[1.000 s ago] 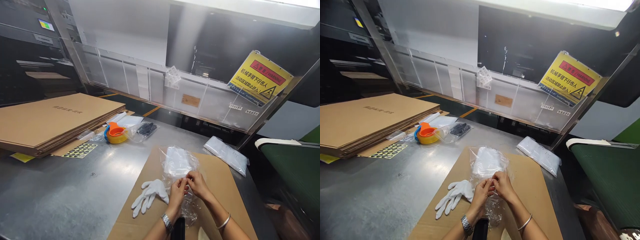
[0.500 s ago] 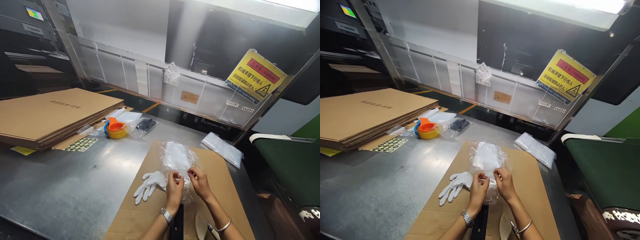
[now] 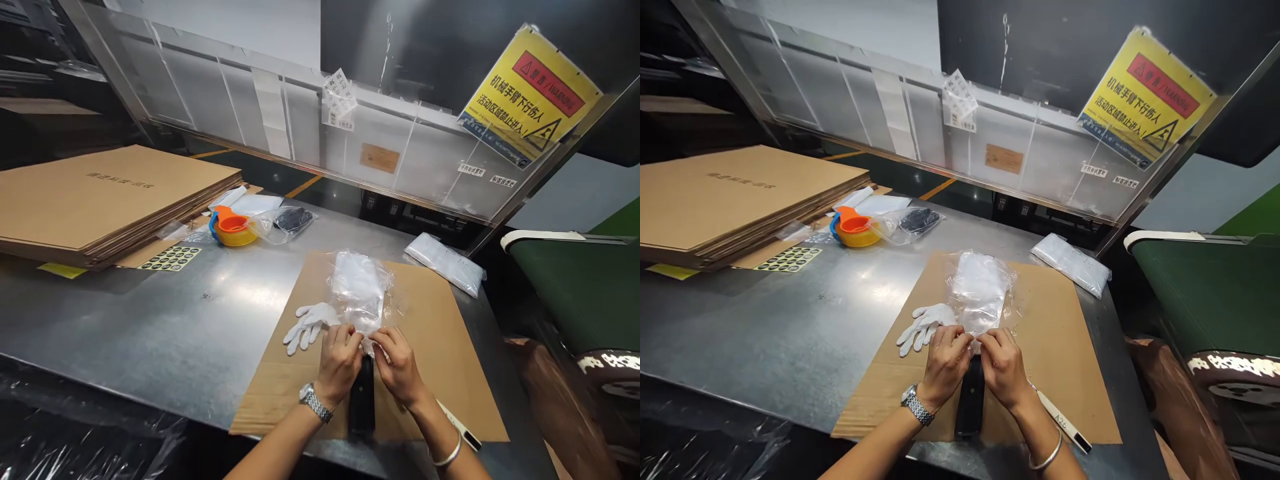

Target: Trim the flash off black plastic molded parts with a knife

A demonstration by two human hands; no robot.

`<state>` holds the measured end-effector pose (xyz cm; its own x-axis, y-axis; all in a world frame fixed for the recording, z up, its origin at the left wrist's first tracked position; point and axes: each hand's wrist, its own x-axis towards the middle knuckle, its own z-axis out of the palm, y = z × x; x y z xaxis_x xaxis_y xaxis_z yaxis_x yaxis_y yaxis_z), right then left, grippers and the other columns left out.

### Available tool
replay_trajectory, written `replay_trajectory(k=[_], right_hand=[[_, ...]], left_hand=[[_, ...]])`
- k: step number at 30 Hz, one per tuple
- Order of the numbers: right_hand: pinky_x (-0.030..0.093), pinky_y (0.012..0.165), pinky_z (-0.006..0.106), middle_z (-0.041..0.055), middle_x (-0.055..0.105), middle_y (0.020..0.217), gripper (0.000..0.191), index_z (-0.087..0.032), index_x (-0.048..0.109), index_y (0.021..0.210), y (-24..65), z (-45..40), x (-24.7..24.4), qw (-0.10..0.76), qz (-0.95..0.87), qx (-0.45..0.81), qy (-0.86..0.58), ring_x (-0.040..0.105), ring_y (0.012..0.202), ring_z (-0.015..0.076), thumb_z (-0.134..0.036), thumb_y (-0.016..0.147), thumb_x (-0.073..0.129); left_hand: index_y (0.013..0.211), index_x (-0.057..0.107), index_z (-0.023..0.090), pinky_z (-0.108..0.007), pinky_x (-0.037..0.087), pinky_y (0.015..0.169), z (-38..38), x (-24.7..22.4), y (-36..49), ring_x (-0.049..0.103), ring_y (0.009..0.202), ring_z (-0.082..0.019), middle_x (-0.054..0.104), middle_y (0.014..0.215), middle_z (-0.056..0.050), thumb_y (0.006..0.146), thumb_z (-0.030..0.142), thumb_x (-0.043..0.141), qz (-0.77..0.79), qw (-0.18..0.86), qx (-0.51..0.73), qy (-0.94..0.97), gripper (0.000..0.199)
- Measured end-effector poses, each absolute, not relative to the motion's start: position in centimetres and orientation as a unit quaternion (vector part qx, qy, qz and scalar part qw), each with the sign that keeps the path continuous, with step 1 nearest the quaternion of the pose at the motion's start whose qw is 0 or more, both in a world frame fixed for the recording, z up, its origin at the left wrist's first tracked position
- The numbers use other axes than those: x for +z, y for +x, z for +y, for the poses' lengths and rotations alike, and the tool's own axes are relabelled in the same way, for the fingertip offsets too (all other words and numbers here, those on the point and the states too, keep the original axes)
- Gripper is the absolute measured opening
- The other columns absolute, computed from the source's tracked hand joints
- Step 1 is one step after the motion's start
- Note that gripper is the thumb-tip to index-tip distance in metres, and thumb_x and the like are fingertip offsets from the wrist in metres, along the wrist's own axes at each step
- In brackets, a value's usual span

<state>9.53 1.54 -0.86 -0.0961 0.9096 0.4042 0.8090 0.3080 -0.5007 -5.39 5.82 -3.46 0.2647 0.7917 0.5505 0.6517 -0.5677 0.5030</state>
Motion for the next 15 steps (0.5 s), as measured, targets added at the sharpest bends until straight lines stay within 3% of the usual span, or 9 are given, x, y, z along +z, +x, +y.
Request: replay_trajectory(k=[3, 8, 15], right_hand=[[0.046, 0.071, 0.03, 0.0117, 0.061, 0.098, 0.026, -0.017, 0.052, 0.112, 8.3, -2.1, -2.5, 0.313, -0.686, 0.073, -0.653, 0.06, 0.087, 0.02, -0.028, 0.093, 0.038], [0.033, 0.043, 0.026, 0.0056, 0.06, 0.053, 0.027, -0.019, 0.058, 0.078, 6.8, -7.7, -6.9, 0.222, -0.634, 0.102, -0.734, 0.059, 0.046, 0.021, -0.038, 0.089, 0.043], [0.032, 0.043, 0.02, -0.0008, 0.056, 0.047, 0.028, -0.021, 0.055, 0.062, 10.2, -13.6, -7.2, 0.19, -0.621, 0.253, -0.717, 0.056, 0.044, 0.0134, -0.035, 0.084, 0.046]], left_hand=[[0.082, 0.064, 0.017, -0.034, 0.039, 0.069, 5.0, -4.2, -6.3, 0.047, 0.076, -0.022, 0.054, 0.076, -0.006, 0.086, 0.013, 0.046, 0.473, 0.081, 0.351, 0.804, 0.018], [0.094, 0.065, 0.019, -0.033, 0.04, 0.07, 3.9, -4.6, -7.1, 0.048, 0.078, -0.022, 0.053, 0.076, -0.005, 0.087, 0.017, 0.046, 0.487, 0.082, 0.292, 0.819, 0.02], [0.092, 0.067, 0.018, -0.036, 0.041, 0.067, 2.9, -4.4, -6.5, 0.051, 0.075, -0.024, 0.057, 0.074, -0.007, 0.088, 0.017, 0.043, 0.489, 0.103, 0.222, 0.837, 0.024]])
